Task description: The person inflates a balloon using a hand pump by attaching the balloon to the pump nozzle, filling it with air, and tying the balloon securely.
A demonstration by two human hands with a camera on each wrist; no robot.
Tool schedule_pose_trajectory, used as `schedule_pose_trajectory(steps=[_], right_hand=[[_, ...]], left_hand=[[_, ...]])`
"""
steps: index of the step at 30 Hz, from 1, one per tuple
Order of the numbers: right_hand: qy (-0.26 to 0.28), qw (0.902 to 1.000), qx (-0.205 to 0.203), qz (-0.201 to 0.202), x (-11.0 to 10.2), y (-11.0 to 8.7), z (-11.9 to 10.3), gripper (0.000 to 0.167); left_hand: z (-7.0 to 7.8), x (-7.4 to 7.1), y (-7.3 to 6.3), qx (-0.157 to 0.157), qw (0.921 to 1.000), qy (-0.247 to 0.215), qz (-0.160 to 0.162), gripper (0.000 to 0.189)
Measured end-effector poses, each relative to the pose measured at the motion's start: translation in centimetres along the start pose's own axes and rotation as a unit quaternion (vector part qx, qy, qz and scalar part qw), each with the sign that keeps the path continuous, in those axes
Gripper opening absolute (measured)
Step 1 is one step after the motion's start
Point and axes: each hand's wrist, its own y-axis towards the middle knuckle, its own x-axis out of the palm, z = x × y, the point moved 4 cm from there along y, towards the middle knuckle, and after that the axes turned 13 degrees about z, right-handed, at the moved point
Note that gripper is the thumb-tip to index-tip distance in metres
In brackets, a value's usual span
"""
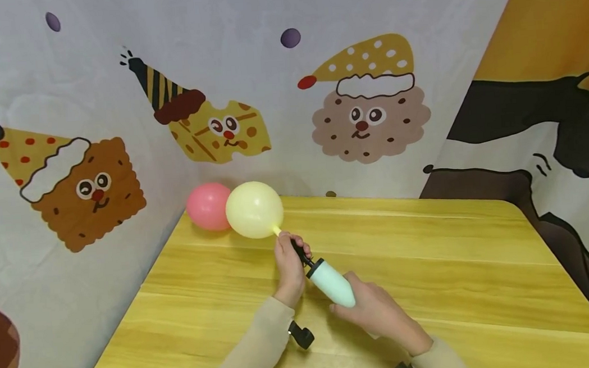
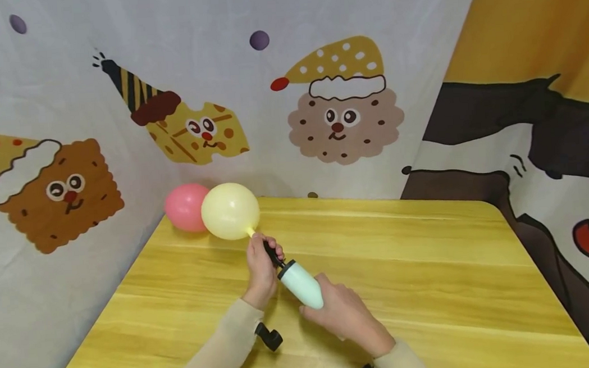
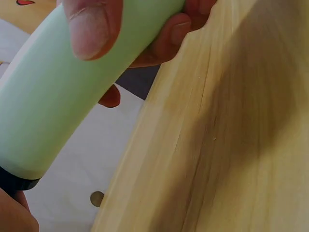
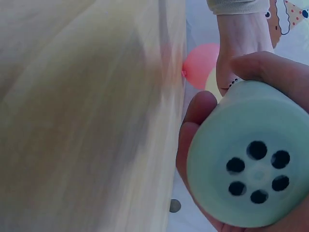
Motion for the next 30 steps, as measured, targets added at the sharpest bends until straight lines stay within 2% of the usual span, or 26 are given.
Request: schedule_pose_trajectory(steps=[3,7,11,15,18,23,26,30], right_hand=[[0.024,0.9996,0.006,-0.015,0.2,-0.1,-0.1,0.064],[0.06,0.9974,0.012,-0.039,-0.4,-0.5,0.2,0.066],[0.062,0.9961,-0.013,-0.062,-1.5,-1.4,1.2,0.06],[0.069,0.9936,-0.036,-0.082,-2.2,-1.8,2.1,0.053],[0.08,0.9921,-0.044,-0.087,-2.1,-1.8,2.3,0.051],[0.084,0.9922,-0.041,-0.083,-1.4,-1.7,2.2,0.051],[0.079,0.9935,-0.035,-0.075,-1.0,-1.4,1.9,0.052],[0.076,0.9943,-0.033,-0.068,-0.4,-0.6,1.3,0.054]], left_hand=[[0.4,-0.2,0.7,0.005,1.0,0.004,0.0,0.035],[2.0,-0.3,2.2,0.017,0.9999,-0.002,0.0,0.037],[4.0,-0.7,3.8,0.036,0.9986,-0.031,0.025,0.036],[4.8,-0.8,4.4,0.032,0.9982,-0.039,0.033,0.034],[4.7,-0.7,4.2,0.022,0.9989,-0.031,0.028,0.034],[3.8,-0.7,3.6,0.028,0.9987,-0.026,0.035,0.035],[2.8,-0.5,2.7,0.024,0.9993,-0.018,0.023,0.035],[1.1,-0.2,0.8,0.005,1.0,-0.006,0.004,0.036]])
